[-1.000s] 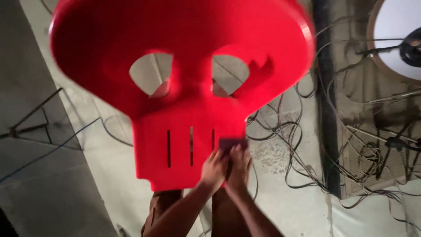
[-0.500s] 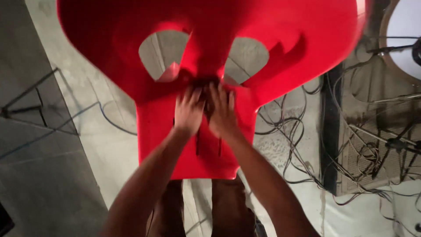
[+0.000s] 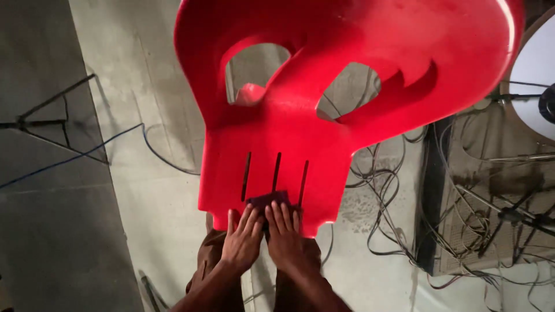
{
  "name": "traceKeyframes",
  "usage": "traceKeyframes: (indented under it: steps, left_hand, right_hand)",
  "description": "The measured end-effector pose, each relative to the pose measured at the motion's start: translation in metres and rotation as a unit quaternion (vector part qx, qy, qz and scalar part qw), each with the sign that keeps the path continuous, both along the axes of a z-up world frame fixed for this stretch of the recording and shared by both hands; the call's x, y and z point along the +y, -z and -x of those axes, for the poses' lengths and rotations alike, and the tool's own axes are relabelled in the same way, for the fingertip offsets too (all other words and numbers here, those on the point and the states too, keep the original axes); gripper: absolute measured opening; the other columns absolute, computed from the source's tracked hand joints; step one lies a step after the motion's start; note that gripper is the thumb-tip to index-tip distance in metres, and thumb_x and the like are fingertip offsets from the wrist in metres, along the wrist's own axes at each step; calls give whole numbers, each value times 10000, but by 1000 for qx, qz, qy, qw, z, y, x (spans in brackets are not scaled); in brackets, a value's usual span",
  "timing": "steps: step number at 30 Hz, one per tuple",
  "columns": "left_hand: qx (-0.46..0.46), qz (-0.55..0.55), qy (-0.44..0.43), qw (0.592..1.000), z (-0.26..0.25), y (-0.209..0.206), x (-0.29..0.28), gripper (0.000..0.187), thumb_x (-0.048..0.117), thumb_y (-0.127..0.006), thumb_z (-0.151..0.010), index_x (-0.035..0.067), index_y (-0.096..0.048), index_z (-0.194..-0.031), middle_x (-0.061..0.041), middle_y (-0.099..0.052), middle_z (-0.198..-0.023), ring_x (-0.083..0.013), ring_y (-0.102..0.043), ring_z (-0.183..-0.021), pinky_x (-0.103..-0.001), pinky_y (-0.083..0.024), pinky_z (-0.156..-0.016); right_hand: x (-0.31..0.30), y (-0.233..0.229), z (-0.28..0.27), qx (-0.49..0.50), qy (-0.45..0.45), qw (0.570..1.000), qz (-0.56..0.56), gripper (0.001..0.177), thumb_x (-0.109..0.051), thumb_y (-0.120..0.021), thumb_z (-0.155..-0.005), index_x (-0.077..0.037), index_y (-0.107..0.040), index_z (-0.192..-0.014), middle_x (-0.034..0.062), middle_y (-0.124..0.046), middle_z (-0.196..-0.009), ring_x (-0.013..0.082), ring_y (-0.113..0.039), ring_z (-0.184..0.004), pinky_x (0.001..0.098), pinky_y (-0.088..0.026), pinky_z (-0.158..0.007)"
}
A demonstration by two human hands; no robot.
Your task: Cleaning plastic chairs by wiping them down with a wet cloth.
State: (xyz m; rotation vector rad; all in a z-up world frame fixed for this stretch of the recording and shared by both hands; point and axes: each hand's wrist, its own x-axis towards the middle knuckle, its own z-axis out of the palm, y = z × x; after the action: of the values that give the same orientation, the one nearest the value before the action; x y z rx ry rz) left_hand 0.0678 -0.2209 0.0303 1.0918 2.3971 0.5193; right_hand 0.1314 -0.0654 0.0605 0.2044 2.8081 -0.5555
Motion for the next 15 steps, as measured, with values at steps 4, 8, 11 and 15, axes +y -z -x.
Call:
traceKeyframes:
  steps: [4, 8, 11, 15]
  left_hand:
    - [95, 48, -15, 994, 53, 7, 32, 673, 278, -533, -869, 53, -451, -1498, -150, -280, -1657, -284, -223, -1541, -759, -132, -1142]
    - [189, -9, -40, 981, 154, 27, 85, 669, 297, -525, -930, 50, -452, -1548, -148, -235, -1714, -269, -249, -1581, -776, -141, -1166]
    - [71, 12, -36, 997, 207, 26, 117, 755, 284, -524, -908, 9, -356, -1590, -165, -253, -1700, -317, -283, -1530, -764, -187, -1124]
    - [32, -25, -71, 997, 186, 9, 122, 744, 394, -500, -964, 123, -319, -1633, -127, -296, -1688, -319, -314, -1534, -694, -228, -1188]
  right_hand:
    - [41, 9, 58, 76, -89, 993, 0, 678, -183, -565, -949, 71, -358, -1543, 255, -273, -1658, 410, -214, -1557, 629, -151, -1229]
    - [86, 37, 163, 66, -131, 972, -185, 712, -131, -560, -900, 54, -365, -1559, 245, -246, -1679, 397, -209, -1577, 645, -136, -1247]
    - [114, 50, 206, 66, -82, 993, -45, 781, -102, -585, -845, 112, -313, -1545, 301, -244, -1638, 476, -190, -1530, 650, -115, -1213]
    - [116, 41, 169, 127, -67, 990, -7, 728, -111, -595, -908, 88, -320, -1552, 283, -278, -1651, 455, -204, -1564, 635, -125, -1263]
